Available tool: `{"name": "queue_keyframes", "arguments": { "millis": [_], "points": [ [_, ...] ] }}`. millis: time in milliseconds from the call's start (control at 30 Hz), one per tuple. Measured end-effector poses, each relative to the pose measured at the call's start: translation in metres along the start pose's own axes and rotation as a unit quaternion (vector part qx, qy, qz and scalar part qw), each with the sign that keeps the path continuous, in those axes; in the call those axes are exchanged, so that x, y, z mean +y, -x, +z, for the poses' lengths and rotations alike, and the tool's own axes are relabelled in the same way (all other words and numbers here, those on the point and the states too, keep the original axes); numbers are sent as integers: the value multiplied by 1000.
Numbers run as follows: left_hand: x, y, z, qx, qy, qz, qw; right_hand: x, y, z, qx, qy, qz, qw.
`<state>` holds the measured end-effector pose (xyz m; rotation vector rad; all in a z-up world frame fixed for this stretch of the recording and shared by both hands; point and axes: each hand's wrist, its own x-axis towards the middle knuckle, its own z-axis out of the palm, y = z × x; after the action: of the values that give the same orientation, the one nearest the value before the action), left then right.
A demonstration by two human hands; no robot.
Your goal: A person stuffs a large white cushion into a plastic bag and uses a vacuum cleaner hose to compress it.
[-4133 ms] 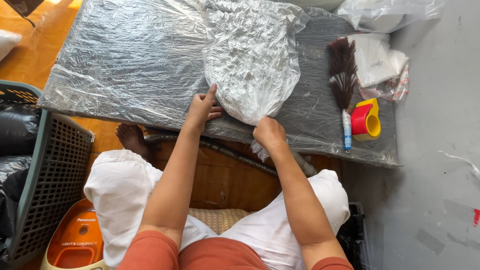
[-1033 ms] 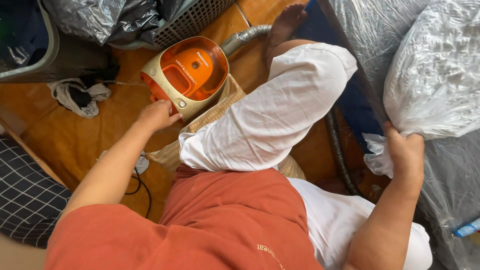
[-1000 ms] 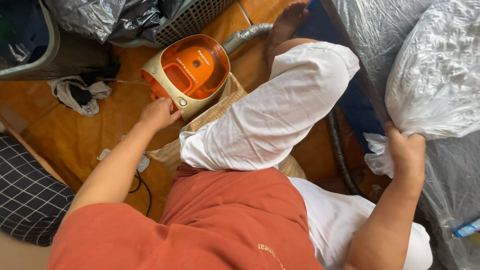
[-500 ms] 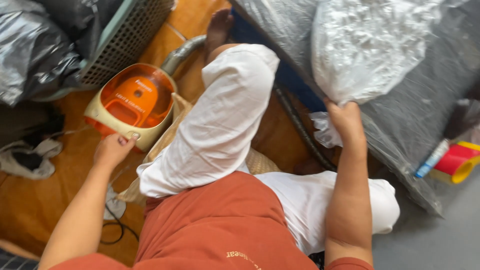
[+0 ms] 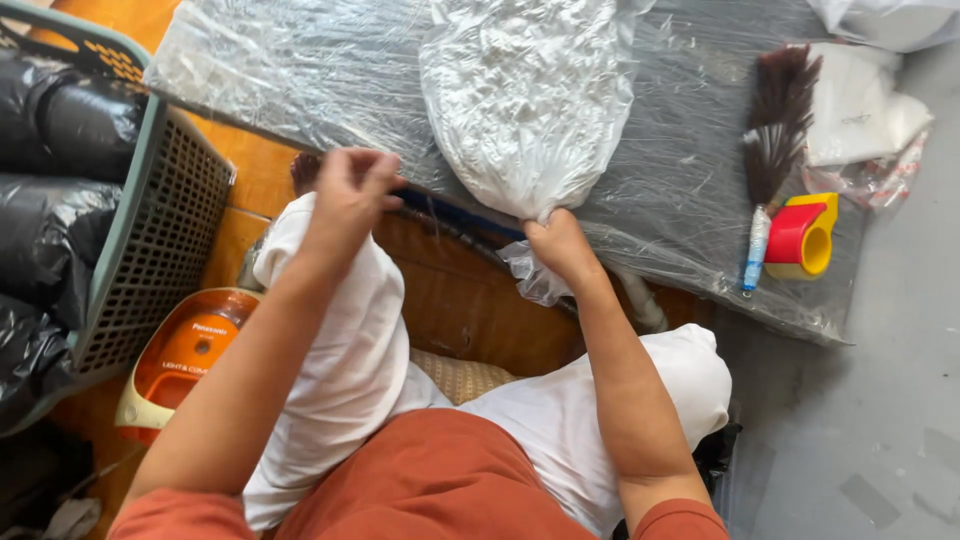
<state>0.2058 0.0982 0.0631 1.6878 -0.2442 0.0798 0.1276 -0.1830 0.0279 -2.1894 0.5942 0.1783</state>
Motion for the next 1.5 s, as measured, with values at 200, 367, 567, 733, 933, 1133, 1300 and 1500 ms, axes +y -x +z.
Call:
{"name": "queue_keyframes", "arguments": {
  "millis": [200, 367, 567, 733, 933, 1133, 1300, 1500],
  "points": [
    [25, -24, 132, -145, 288, -347, 881, -7, 10, -17, 59, -88, 15, 994],
    [14, -30, 176, -83, 65, -145, 984, -8, 12, -33, 67, -52, 43, 995],
    [-56, -82, 205, -166, -29, -192, 967, 11, -24, -24, 83, -11, 49, 995],
    [-36, -12, 183, -180, -27, -311, 933, -13, -4, -26, 61, -38, 90, 993],
    [-25, 28, 173, -262, -86, -203, 939, 1, -10, -14, 35, -24, 119, 992],
    [-67, 19, 199, -219, -68, -250, 941, -40, 14, -19, 27, -101, 120, 987],
    [-66, 15, 204, -207, -36, -296, 932, -44, 31, -16, 16, -151, 118, 981],
    [-23, 36, 184, -295, -97, -241, 920, 32, 19, -1, 29, -65, 98, 993]
  ]
}}
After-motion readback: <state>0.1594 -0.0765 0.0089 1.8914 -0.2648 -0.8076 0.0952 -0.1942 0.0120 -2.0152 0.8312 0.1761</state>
